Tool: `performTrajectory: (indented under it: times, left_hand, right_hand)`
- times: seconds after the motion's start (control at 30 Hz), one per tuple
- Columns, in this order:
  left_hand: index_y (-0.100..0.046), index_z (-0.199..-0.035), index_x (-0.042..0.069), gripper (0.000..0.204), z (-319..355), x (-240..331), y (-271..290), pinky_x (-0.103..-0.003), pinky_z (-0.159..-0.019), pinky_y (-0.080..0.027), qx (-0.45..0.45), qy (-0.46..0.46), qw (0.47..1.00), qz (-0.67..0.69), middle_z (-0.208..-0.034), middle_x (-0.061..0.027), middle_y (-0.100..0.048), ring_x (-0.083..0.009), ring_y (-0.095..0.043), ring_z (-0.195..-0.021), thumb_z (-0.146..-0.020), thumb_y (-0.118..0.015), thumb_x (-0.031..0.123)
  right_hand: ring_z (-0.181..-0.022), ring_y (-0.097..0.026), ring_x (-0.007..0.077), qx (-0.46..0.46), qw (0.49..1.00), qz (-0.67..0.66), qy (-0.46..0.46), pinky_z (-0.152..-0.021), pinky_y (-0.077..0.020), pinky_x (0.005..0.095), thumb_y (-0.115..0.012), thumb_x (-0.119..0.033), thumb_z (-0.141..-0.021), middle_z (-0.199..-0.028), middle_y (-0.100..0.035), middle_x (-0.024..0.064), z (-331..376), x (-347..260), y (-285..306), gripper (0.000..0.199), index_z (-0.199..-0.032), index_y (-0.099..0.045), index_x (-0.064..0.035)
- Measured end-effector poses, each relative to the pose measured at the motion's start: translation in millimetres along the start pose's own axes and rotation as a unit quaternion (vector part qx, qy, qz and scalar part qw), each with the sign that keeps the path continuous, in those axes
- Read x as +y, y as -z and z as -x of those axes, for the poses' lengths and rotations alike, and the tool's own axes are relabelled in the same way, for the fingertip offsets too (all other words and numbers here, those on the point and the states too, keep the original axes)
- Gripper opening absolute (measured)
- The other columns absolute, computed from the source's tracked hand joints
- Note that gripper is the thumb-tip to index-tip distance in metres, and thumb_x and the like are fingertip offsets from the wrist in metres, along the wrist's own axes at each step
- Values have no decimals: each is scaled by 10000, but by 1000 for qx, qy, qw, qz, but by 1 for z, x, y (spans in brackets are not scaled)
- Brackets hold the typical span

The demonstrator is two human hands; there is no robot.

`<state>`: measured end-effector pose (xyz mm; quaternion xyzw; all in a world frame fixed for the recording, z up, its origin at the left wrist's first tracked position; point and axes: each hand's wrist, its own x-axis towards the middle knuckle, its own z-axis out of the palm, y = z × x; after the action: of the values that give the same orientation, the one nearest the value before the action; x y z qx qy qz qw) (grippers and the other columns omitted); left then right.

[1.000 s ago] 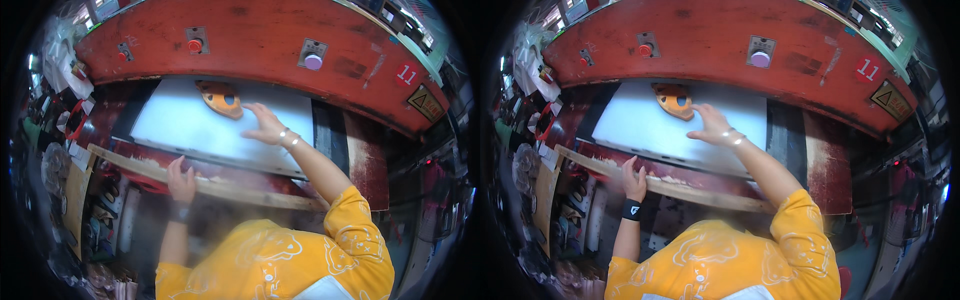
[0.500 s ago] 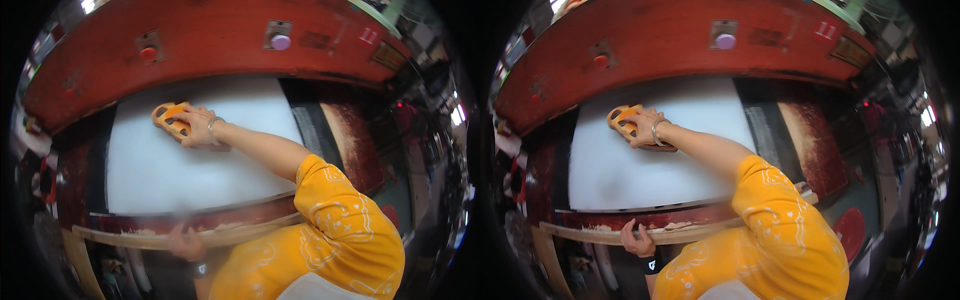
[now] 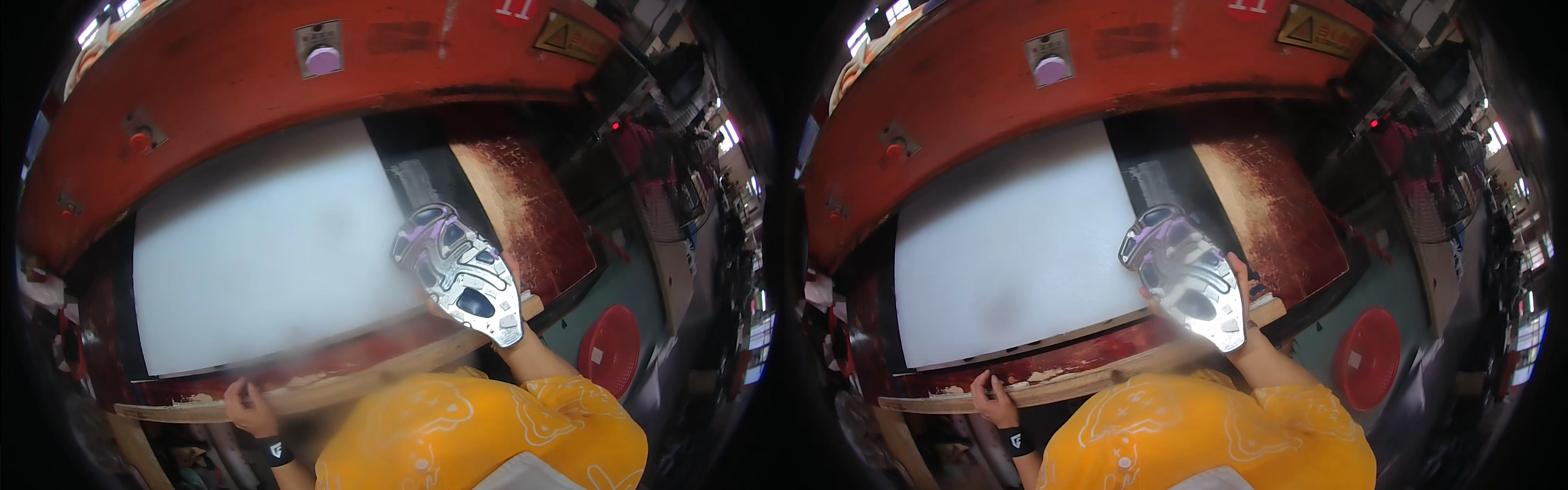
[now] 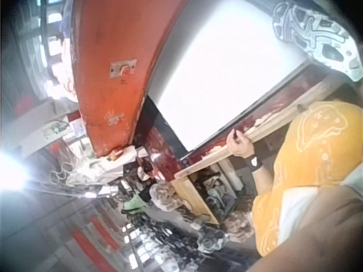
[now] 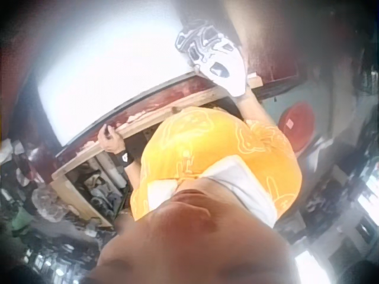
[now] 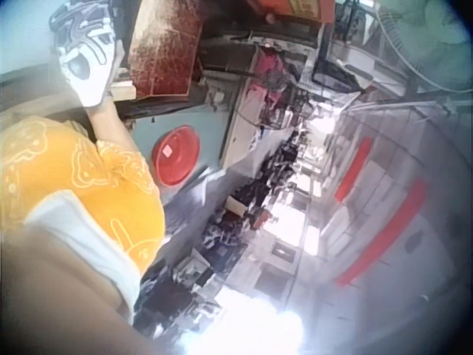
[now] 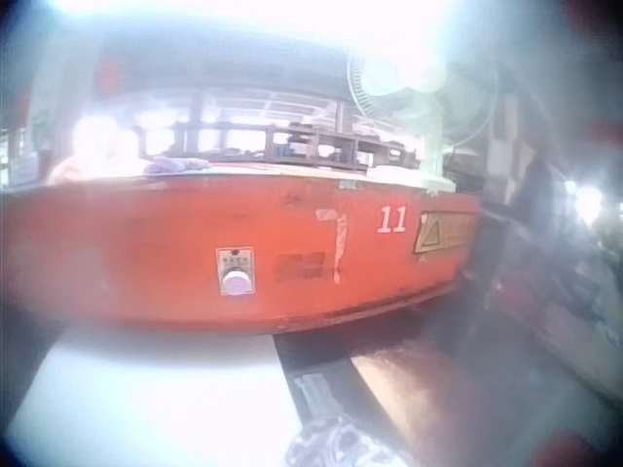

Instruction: The person collects blue rubber scraps from a machine surface into a red basket and transfers them into a white sack. They then place a large blue rubber sheet onto the machine, align it, and use a wooden block to press and smooth the sheet against the machine surface.

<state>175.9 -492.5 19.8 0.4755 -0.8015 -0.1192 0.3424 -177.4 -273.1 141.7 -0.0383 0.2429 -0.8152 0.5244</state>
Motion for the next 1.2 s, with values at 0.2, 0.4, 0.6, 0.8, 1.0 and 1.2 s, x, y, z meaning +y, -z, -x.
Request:
performTrajectory:
  times: [0.2, 0.4, 0.6, 0.8, 1.0, 1.2]
  left_hand:
    - [-602, -1058, -6, 179, -8, 86, 2, -275, -792, -466, -3, 176, 940, 293, -964, -83, -613, -154, -568, -878, -938, -537, 110]
    - [-204, -1459, -38, 812, -18, 279, -59, -379, -1048, -365, -584, 126, 554, 580, -1422, -175, -383, -256, -422, -1287, -918, -546, 461]
    - [-147, -1466, -51, 883, -34, 347, -62, -356, -1094, -288, -591, 98, 504, 623, -1461, -146, -326, -217, -353, -1336, -876, -601, 424]
    - [-259, -1458, 4, 740, -11, 331, -79, -329, -1047, -341, -602, -6, 596, 531, -1447, -109, -359, -198, -409, -1266, -848, -639, 181]
    - [-552, -1247, -24, 374, -12, 184, -33, -269, -912, -453, -277, 75, 872, 396, -1152, -87, -615, -151, -579, -1023, -887, -583, 71]
    - [-458, -1329, -25, 444, -51, -44, 48, -308, -1008, -389, 108, 224, 932, 265, -1303, -141, -523, -191, -494, -1200, -923, -578, 110]
  right_hand:
    - [-1232, -434, 410, -61, 991, -117, -6, -1010, -427, 508, -565, -642, -730, -1373, -391, 226, 4, -27, 25, 918, -1421, -320, -90]
    - [-1246, -446, 365, -168, 979, 7, 113, -948, -496, 431, -698, -603, -704, -1395, -341, 264, -6, -39, 43, 1064, -1441, -218, -5]
    - [-1105, -543, 261, -133, 945, 154, 255, -856, -536, 341, -731, -492, -715, -1247, -490, 182, 0, -61, 50, 961, -1401, -283, 11]
    - [-985, -596, 203, -74, 950, 143, 267, -811, -535, 287, -739, -376, -729, -1160, -542, 140, -6, -84, 57, 872, -1383, -311, 11]
    - [-1050, -565, 194, 56, 810, 542, 216, -902, -454, 293, -755, -232, -681, -1236, -549, 129, -59, -95, 86, 791, -1375, -438, -24]
    - [-1333, -299, 379, 96, 414, 900, 100, -1089, -280, 457, -710, -271, -603, -1470, -316, 210, -87, -55, 94, 803, -1365, -478, -163]
